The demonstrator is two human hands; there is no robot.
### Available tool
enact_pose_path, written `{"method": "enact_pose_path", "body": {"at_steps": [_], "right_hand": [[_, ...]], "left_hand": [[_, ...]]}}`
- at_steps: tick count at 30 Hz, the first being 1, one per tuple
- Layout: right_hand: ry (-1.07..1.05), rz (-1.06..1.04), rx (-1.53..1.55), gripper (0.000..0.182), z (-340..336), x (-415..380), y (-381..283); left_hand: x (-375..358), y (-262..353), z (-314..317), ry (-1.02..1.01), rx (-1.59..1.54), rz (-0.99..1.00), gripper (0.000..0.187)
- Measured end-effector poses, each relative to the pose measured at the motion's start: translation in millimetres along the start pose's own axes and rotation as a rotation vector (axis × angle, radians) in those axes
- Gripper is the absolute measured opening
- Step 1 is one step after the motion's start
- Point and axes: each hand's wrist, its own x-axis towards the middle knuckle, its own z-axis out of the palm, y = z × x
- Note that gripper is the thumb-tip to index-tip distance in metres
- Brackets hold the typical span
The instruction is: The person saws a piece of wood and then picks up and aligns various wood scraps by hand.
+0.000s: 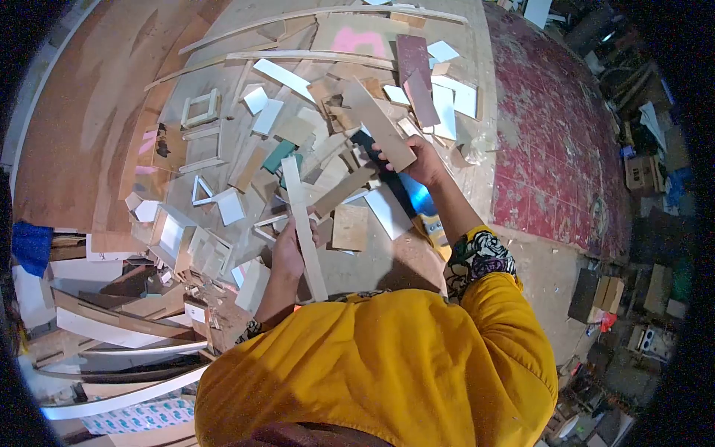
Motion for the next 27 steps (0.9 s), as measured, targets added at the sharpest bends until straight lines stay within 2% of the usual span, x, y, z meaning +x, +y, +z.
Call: {"method": "enact_pose_path", "body": {"at_steps": [3, 6, 8, 10, 11, 12, 14, 15, 18, 19, 23, 26, 27], "right_hand": [[-0.120, 0.011, 0.165, 0.070, 7, -28, -3], [-0.116, 0.070, 0.267, 0.068, 10, -47, 8], [-0.100, 0.004, 0.178, 0.066, 10, -60, 15], [-0.022, -0.199, -0.280, 0.062, 23, -81, 20], [0.078, -0.218, -0.422, 0.061, 33, -97, 20], [0.082, -0.332, -0.433, 0.062, 40, -107, 24], [0.133, -0.304, -0.590, 0.064, 44, -133, 31], [0.186, -0.290, -0.575, 0.068, 52, -148, 32], [0.266, -0.612, -0.938, 0.075, 48, -179, 46], [0.277, -0.552, -0.862, 0.079, 55, -194, 46], [0.401, -0.694, -0.901, 0.079, 76, -242, 57], [0.475, -0.707, -0.921, 0.084, 87, -265, 74], [0.540, -0.723, -0.919, 0.084, 91, -270, 79]], "left_hand": [[2, -2, 8, -0.042, 0.033, 0.026, 0.044], [2, -3, 17, -0.084, 0.084, 0.066, 0.046], [1, -3, 25, -0.074, 0.094, 0.045, 0.045], [3, -6, 29, -0.103, 0.105, 0.037, 0.045], [2, -7, 30, -0.116, 0.105, 0.043, 0.045], [0, -7, 33, -0.131, 0.118, 0.038, 0.045], [-1, -9, 43, -0.203, 0.097, 0.045, 0.044], [-6, -9, 52, -0.218, 0.119, 0.054, 0.043], [-13, -17, 72, -0.279, 0.175, 0.039, 0.043], [-17, -18, 80, -0.305, 0.099, -0.046, 0.044], [-34, -35, 108, -0.547, 0.172, -0.062, 0.043], [-36, -51, 121, -0.535, 0.217, -0.147, 0.040], [-34, -55, 124, -0.598, 0.240, -0.184, 0.039]]}}
